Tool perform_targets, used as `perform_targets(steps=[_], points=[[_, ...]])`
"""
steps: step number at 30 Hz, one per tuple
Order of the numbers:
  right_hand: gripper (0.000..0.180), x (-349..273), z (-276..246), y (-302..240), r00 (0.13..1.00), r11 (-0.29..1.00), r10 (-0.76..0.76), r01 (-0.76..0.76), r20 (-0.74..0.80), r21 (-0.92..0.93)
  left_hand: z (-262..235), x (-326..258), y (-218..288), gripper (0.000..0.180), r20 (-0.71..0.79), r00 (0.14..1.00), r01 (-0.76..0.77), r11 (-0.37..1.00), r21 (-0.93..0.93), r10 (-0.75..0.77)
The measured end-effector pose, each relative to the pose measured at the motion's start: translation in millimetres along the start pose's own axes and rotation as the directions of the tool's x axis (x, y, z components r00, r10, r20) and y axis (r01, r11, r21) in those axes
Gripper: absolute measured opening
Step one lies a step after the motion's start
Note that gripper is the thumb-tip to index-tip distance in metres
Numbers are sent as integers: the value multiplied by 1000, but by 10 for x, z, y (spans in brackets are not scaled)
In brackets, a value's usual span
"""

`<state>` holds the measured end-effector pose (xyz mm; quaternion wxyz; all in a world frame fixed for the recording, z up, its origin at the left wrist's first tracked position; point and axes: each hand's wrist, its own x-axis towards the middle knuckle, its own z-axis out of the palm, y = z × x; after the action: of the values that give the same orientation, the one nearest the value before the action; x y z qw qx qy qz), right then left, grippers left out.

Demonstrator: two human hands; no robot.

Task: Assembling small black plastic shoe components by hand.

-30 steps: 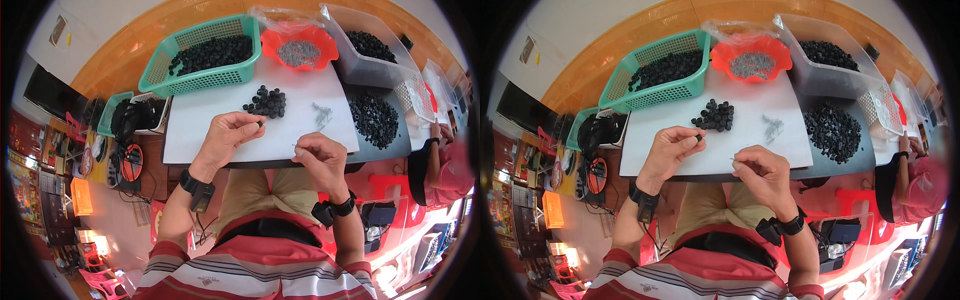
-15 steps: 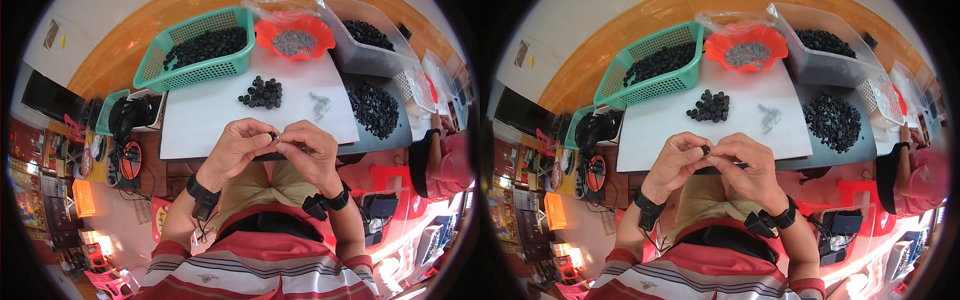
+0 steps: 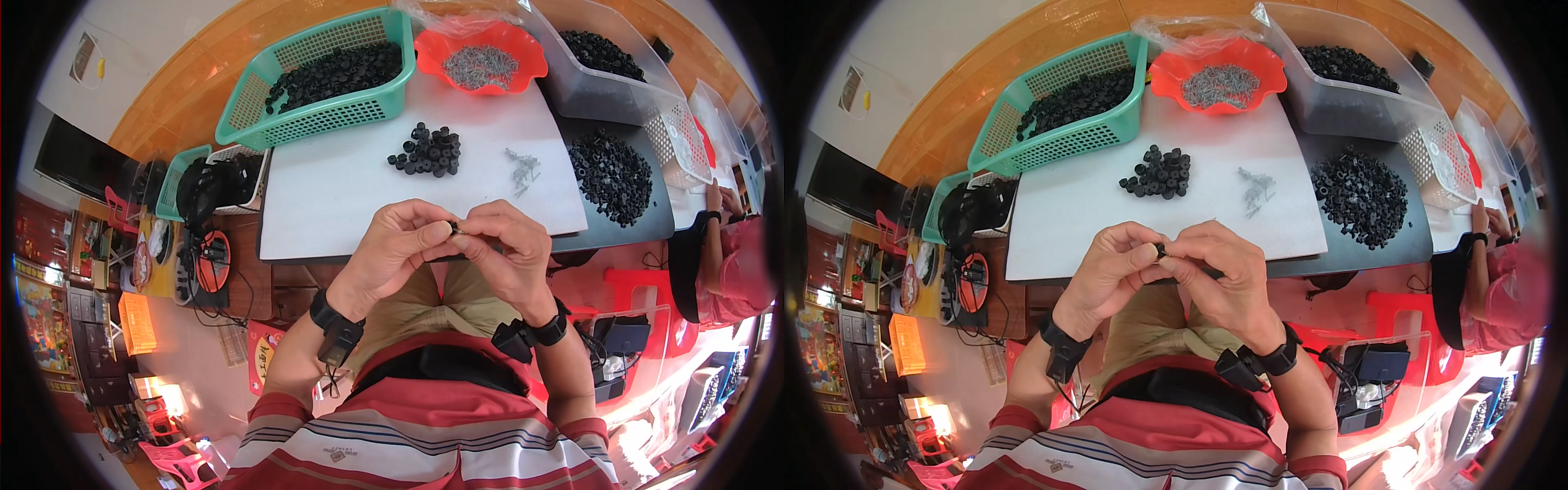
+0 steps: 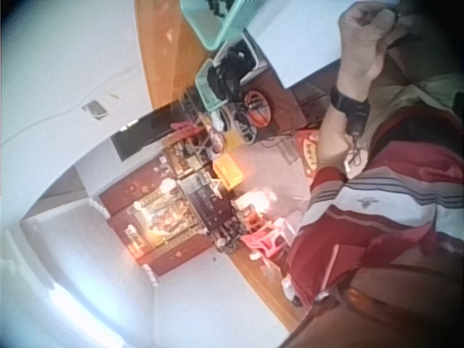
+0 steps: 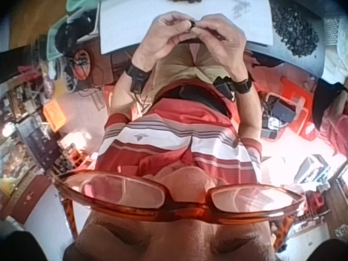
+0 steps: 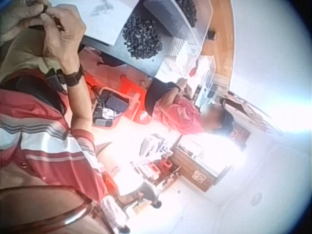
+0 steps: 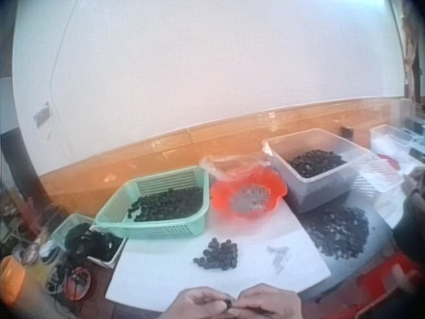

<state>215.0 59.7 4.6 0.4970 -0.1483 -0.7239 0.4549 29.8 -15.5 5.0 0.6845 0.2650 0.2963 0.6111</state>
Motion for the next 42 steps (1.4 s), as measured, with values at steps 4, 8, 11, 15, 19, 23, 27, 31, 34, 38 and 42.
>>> perform_targets(steps=[4, 8, 11, 15, 19, 23, 27, 31, 34, 38, 42], points=[[22, -20, 7, 25, 1000, 997, -7, 7, 1, -75, 5, -1, -34, 14, -32, 999, -15, 1000, 15, 15], [26, -32, 40, 68, 999, 977, -33, 31, -2, -212, -47, 11, -86, 12, -81, 996, -31, 999, 44, 34], [25, 3, 50, 1, 999, 970, -34, 39, 26, -239, -55, -20, -54, 10, -82, 996, -24, 999, 41, 27], [22, 137, -3, -52, 993, 977, -4, 28, 114, -212, -99, -37, -33, 9, -72, 997, -29, 999, 22, 31], [19, 475, -110, -122, 956, 978, 91, -33, 278, -206, -178, -86, 1, 9, -101, 993, -60, 998, -31, 57], [19, 932, -131, 111, 937, 912, 93, 55, 337, -406, -265, -123, 19, 8, -121, 988, -106, 994, -38, 101], [21, 1340, -22, 489, 889, 802, 22, 258, 457, -540, -317, -159, 34, 9, -129, 984, -130, 990, -62, 121], [28, 1551, 130, 729, 838, 688, 88, 339, 538, -641, -348, -200, 58, 10, -149, 979, -150, 987, -55, 140], [35, 1624, 215, 841, 785, 630, 160, 385, 598, -675, -386, -228, 62, 10, -149, 978, -156, 986, -49, 148], [35, 1684, 269, 945, 735, 590, 233, 413, 636, -694, -413, -262, 66, 9, -165, 975, -160, 986, -57, 148], [30, 1714, 302, 1000, 744, 577, 271, 382, 611, -722, -446, -269, 76, 8, -160, 977, -157, 984, -86, 142]])
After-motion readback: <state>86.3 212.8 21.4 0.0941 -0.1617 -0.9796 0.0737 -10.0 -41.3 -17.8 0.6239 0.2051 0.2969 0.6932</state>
